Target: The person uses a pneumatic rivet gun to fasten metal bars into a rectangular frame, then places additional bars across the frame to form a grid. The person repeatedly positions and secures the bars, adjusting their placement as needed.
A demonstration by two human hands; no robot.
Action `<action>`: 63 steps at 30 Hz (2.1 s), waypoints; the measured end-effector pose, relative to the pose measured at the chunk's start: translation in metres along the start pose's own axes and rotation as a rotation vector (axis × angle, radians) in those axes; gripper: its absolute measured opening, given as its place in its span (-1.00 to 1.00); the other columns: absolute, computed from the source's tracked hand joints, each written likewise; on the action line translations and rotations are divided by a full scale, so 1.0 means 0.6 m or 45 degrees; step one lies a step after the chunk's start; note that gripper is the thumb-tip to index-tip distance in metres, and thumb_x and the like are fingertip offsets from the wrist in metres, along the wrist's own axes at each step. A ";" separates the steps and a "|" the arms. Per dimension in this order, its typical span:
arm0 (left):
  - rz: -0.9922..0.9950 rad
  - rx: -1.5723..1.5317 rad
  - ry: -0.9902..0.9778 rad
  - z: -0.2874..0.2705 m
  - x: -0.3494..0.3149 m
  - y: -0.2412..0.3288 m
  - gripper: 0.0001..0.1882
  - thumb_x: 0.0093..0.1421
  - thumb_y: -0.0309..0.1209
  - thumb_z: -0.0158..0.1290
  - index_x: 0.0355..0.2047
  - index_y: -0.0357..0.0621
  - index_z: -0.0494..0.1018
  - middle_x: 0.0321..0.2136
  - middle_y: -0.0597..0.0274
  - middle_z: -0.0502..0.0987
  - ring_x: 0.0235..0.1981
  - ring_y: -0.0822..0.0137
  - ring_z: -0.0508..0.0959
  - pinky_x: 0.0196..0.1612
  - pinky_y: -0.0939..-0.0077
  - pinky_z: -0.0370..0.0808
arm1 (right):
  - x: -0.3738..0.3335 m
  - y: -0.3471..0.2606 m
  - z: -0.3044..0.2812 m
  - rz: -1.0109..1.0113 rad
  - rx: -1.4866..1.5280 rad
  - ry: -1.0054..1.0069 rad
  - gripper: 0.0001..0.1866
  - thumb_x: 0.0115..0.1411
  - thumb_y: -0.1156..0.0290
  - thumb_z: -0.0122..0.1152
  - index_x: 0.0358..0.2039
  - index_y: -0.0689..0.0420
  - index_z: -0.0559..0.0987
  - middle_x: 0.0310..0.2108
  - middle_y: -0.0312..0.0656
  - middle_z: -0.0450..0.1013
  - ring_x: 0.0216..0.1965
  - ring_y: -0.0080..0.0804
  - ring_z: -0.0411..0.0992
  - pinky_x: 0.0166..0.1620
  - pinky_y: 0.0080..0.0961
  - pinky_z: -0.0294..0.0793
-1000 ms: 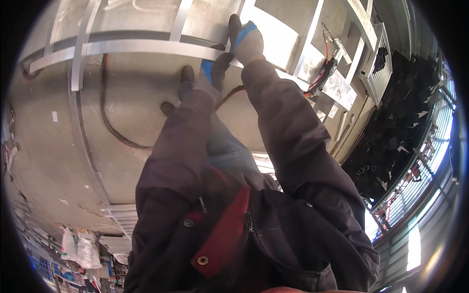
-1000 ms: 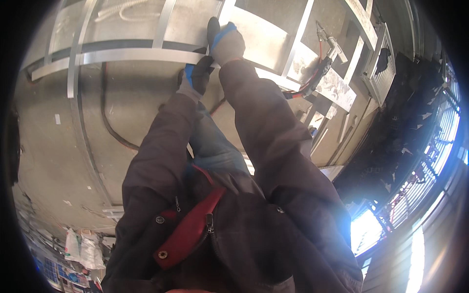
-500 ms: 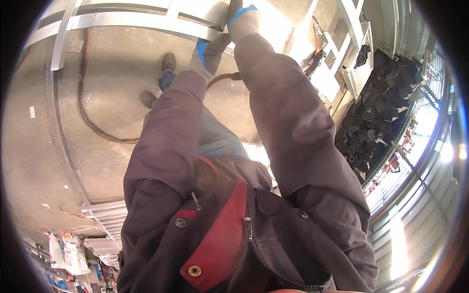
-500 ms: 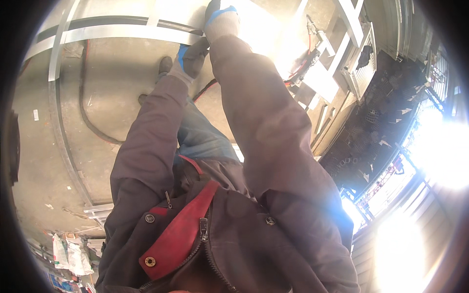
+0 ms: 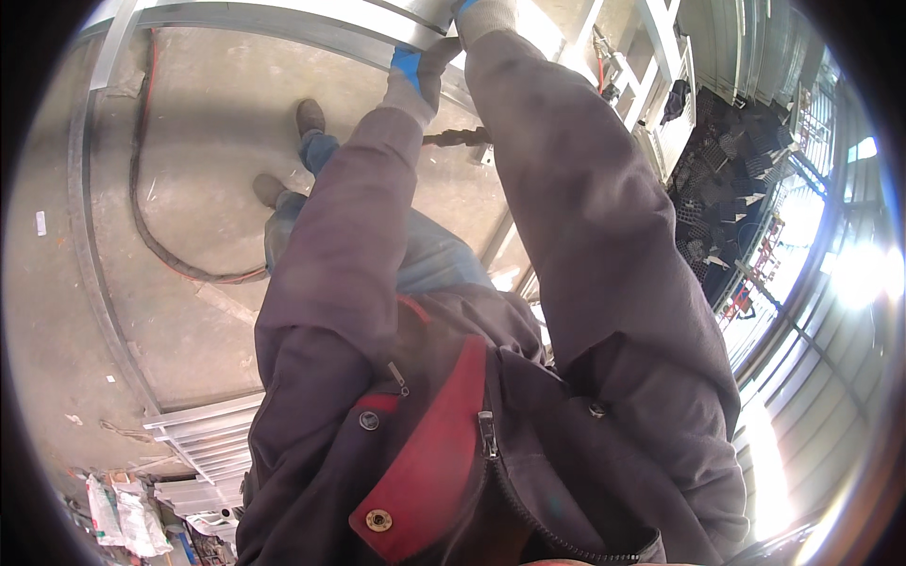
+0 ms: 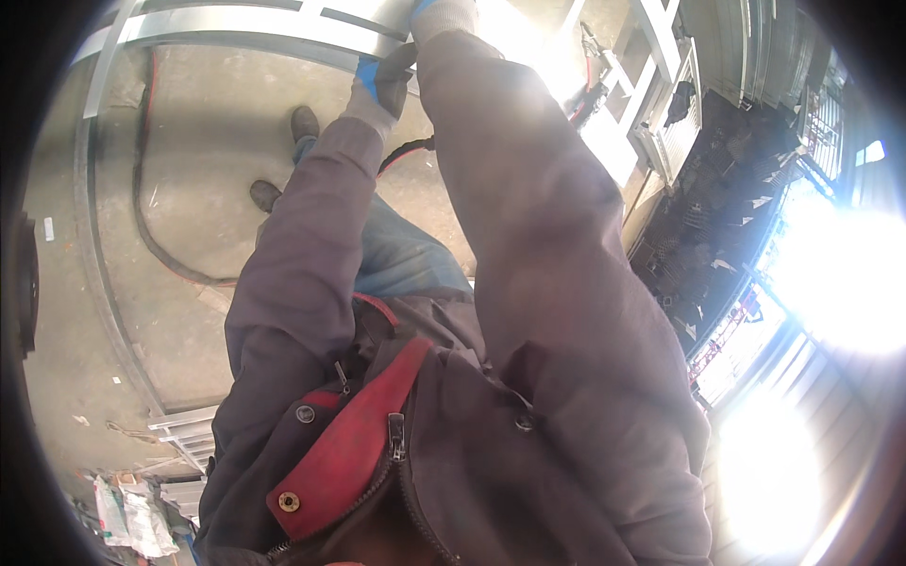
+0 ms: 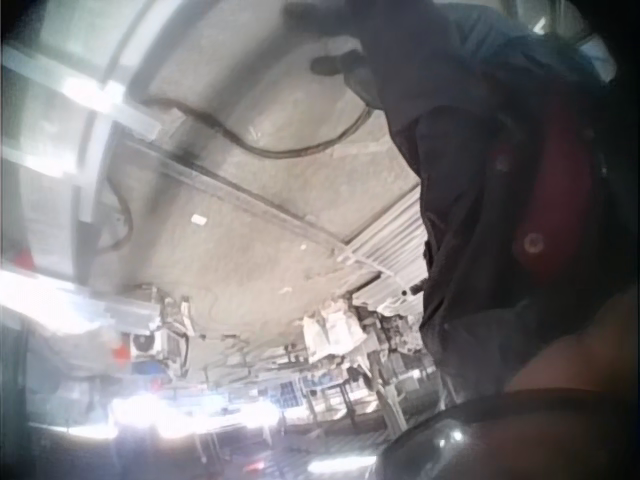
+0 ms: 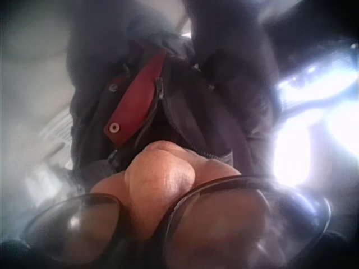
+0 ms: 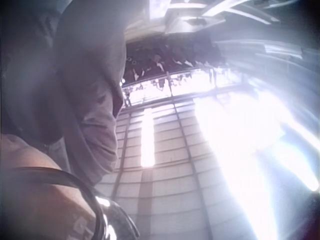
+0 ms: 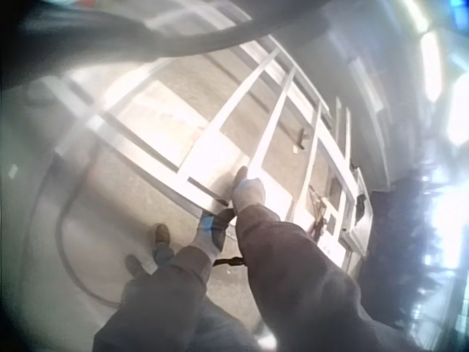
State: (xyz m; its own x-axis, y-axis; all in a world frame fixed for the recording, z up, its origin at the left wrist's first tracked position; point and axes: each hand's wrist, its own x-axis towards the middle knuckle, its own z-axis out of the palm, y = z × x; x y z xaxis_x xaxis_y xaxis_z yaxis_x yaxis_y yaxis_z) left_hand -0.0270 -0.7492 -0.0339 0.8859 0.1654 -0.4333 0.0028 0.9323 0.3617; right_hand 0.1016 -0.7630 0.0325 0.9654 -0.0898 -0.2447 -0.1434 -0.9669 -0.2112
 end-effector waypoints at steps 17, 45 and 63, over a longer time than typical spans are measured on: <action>-0.182 -0.129 -0.017 -0.015 -0.014 0.061 -0.49 0.30 -0.38 0.22 0.22 -0.23 0.38 0.03 0.19 0.53 0.02 0.33 0.55 0.11 0.44 0.49 | 0.010 -0.032 -0.047 0.046 -0.472 -0.419 -0.18 0.32 -0.30 -0.19 -0.07 0.26 0.68 -0.11 0.12 0.63 -0.01 0.12 0.58 0.09 -0.10 0.51; -0.447 0.679 0.400 0.048 -0.018 0.043 -0.62 0.38 -0.22 0.19 0.06 -0.20 0.51 -0.15 0.31 0.55 -0.15 0.43 0.56 -0.14 0.48 0.51 | 0.065 0.005 -0.097 -0.254 -0.157 -0.848 -0.23 0.42 -0.26 -0.31 -0.31 0.18 0.67 -0.44 0.00 0.61 -0.29 0.02 0.61 -0.12 -0.14 0.55; -0.631 0.827 0.354 -0.019 -0.027 0.008 -0.69 0.39 -0.37 0.16 0.09 -0.21 0.52 -0.08 0.24 0.60 -0.07 0.46 0.61 -0.02 0.55 0.56 | 0.050 0.017 -0.084 -0.329 0.146 -0.324 -0.47 0.27 0.07 0.32 -0.04 0.33 0.55 -0.29 0.06 0.60 -0.22 0.01 0.59 -0.13 -0.15 0.55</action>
State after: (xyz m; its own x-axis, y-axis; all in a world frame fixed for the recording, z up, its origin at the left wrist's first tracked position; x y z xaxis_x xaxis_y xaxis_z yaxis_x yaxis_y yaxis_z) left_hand -0.0467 -0.7437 -0.0343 0.5672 -0.0598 -0.8214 0.6987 0.5630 0.4415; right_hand 0.1402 -0.7877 0.0706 0.8900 0.2300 -0.3938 0.0605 -0.9154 -0.3980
